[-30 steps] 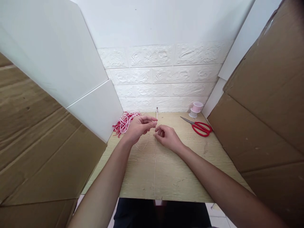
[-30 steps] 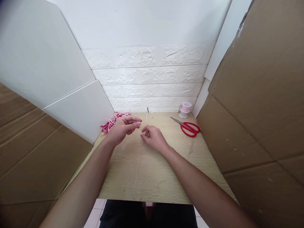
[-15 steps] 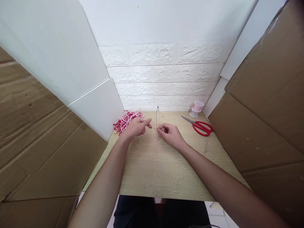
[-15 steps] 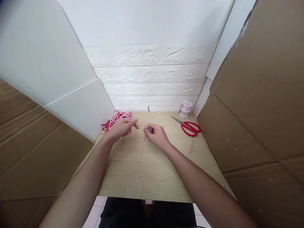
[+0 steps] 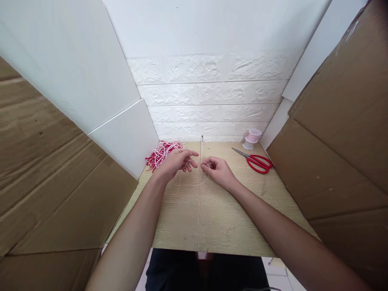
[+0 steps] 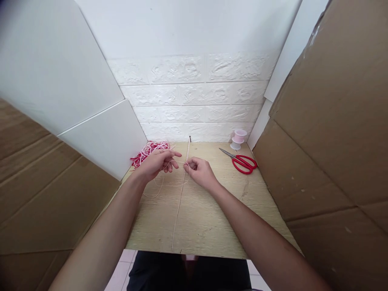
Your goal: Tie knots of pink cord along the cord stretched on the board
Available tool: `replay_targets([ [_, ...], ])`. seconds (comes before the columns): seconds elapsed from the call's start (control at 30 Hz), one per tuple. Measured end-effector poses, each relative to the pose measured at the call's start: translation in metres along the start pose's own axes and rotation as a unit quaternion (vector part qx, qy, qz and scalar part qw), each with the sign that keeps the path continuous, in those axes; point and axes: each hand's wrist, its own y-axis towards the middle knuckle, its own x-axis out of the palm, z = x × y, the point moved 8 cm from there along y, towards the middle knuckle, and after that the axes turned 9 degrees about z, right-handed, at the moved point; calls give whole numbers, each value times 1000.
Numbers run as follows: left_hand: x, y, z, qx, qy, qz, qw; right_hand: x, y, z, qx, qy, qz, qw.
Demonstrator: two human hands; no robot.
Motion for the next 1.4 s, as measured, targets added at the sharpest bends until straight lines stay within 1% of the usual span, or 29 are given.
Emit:
replay_targets([
  [0.1, -6, 4, -8, 0, 58, 40, 997, 1, 1, 5, 5, 11, -4, 1000],
  [0.2, -8, 8, -9, 24, 91, 55, 994, 1, 1, 7, 7, 17, -5, 1000],
  [0.27, -13, 9, -1, 68, 87, 88, 990, 1, 2, 6, 5, 16, -6, 1000],
  [0.33, -19, 6, 13, 131, 76, 133, 979, 1, 1, 5, 2, 17, -8, 1000],
  [0.37, -19, 4, 20, 163, 75, 138, 974, 2, 1, 4, 1, 17, -8, 1000],
  [0.4, -16, 0, 26, 193, 82, 126, 970, 2, 1, 3, 0, 17, -9, 1000],
  [0.47, 0, -8, 35, 248, 127, 59, 959, 2, 1, 2, -3, 16, -10, 1000],
  [0.53, 18, -18, 40, 301, 182, -5, 936, 2, 1, 0, -9, 12, -7, 1000],
  [0.57, 24, -22, 40, 321, 195, -24, 926, 1, 1, 0, -14, 9, -5, 1000],
  [0.63, 32, -26, 40, 337, 206, -36, 918, 0, 1, -1, -20, 10, -1, 1000],
  [0.73, 32, -24, 37, 335, 198, -31, 921, 2, 1, -1, -7, 32, -17, 999],
  [0.83, 26, -19, 36, 316, 158, -31, 935, 4, 0, 1, 24, 56, -38, 997],
  [0.9, 20, -13, 31, 280, 120, -28, 952, 3, 0, 2, 42, 78, -37, 995],
  [0.97, 15, -7, 24, 229, 74, -29, 970, 3, 0, 3, 58, 106, -32, 992],
  [1.03, 10, -1, 18, 186, 16, -29, 982, 3, 0, 5, 80, 132, -30, 988],
  [1.13, 6, 6, 10, 141, -77, -41, 986, 5, -2, 6, 111, 170, -43, 978],
  [1.23, 6, 11, 5, 108, -139, -65, 982, 7, -3, 5, 127, 200, -63, 969],
  [1.27, 4, 13, 2, 95, -150, -62, 982, 8, -4, 5, 134, 206, -68, 967],
  [1.33, -2, 16, -3, 68, -146, -35, 986, 9, -5, 5, 143, 213, -81, 963],
  [1.4, -9, 18, -8, 55, -90, -4, 994, 8, -5, 6, 142, 200, -88, 965],
])
